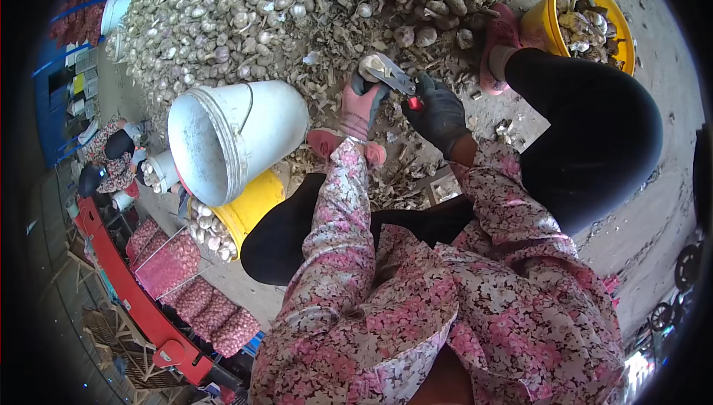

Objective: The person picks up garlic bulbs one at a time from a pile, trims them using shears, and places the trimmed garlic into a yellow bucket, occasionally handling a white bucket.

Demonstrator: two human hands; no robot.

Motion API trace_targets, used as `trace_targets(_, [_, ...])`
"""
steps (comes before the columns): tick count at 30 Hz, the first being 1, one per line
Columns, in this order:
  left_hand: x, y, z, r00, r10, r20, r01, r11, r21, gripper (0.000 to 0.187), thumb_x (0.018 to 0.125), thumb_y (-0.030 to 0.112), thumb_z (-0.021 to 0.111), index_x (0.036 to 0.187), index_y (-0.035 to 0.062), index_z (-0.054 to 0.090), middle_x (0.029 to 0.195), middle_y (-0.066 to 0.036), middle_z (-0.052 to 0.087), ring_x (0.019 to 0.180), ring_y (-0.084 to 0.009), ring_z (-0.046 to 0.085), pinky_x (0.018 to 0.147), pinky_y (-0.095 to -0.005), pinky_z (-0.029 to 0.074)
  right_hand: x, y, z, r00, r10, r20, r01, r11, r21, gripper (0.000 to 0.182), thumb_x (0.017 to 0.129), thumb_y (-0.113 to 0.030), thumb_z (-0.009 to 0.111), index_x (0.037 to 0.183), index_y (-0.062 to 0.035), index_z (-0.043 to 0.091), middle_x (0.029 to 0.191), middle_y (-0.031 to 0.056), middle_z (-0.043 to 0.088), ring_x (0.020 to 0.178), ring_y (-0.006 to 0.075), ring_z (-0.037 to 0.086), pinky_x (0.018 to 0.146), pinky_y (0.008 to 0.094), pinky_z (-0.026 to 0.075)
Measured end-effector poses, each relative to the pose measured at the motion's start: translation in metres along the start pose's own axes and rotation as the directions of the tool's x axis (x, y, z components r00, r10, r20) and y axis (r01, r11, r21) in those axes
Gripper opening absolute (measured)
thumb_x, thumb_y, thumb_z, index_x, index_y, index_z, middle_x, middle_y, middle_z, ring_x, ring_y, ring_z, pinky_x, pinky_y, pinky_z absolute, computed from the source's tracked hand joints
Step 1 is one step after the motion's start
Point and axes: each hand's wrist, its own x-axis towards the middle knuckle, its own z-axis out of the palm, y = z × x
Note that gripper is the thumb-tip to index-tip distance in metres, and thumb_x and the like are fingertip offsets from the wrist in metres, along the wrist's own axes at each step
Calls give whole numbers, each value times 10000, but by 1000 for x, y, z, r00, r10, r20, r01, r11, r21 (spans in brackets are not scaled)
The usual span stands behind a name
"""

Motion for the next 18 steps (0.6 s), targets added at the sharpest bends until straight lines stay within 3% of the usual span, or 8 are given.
trace_targets(1, [-16,6,3,986,157,-59,-144,972,186,451,725,84,718,1130,-18,547,1077,-111,621,1005,-213,592,881,-306,447,-7,-4,-2,1000,-9,2,9,1000,-1,585,775,-330,647,1217,-3,448,927,212,610,866,387,585,761,456,463])
trace_targets(2, [-33,28,10,987,133,-86,-106,959,264,502,716,80,709,1167,-14,509,1101,-125,605,1048,-228,573,921,-326,420,-13,-8,-3,999,-31,35,31,999,9,518,758,-330,650,1142,-34,469,912,194,612,860,374,594,749,458,466])
trace_targets(5, [-56,32,17,961,258,-104,-216,927,306,535,751,77,664,1233,-8,447,1148,-145,578,1086,-255,555,939,-342,406,-34,-14,-2,994,-100,38,98,994,38,452,748,-320,646,1077,-52,490,865,180,619,836,370,603,735,461,470])
trace_targets(6, [-66,34,14,955,286,-74,-217,848,483,439,814,73,605,1215,-9,447,1154,-175,574,1086,-287,556,930,-358,411,-40,-14,-4,991,-111,69,105,991,80,438,751,-314,644,1067,-49,497,840,187,618,823,376,603,735,460,471])
trace_targets(10, [-97,52,15,965,220,-140,-62,715,696,447,853,95,527,1277,25,404,1136,-213,574,1088,-371,541,923,-392,417,-52,-4,5,976,-132,172,121,990,70,344,777,-269,610,1009,-29,528,796,208,617,795,382,604,723,461,471])
trace_targets(14, [-110,47,14,965,241,-100,-153,833,531,424,851,98,536,1257,18,444,1105,-212,592,1070,-362,555,911,-388,423,-59,15,21,974,-207,88,203,978,49,215,810,-236,565,870,-30,554,744,217,604,752,401,595,664,480,467])
trace_targets(17, [-110,20,9,925,378,-50,-326,853,407,355,840,78,555,1185,7,516,1027,-170,615,921,-294,616,806,-349,476,-54,24,33,954,-298,-34,299,953,46,225,833,-247,557,767,-33,552,673,202,591,662,384,592,589,462,464])
trace_targets(18, [-105,10,1,966,229,-122,-213,969,128,337,824,63,569,1155,9,540,969,-140,617,835,-244,616,742,-319,484,-48,26,33,931,-351,-104,354,935,10,247,844,-255,555,729,-37,549,642,179,592,602,350,598,545,440,462])
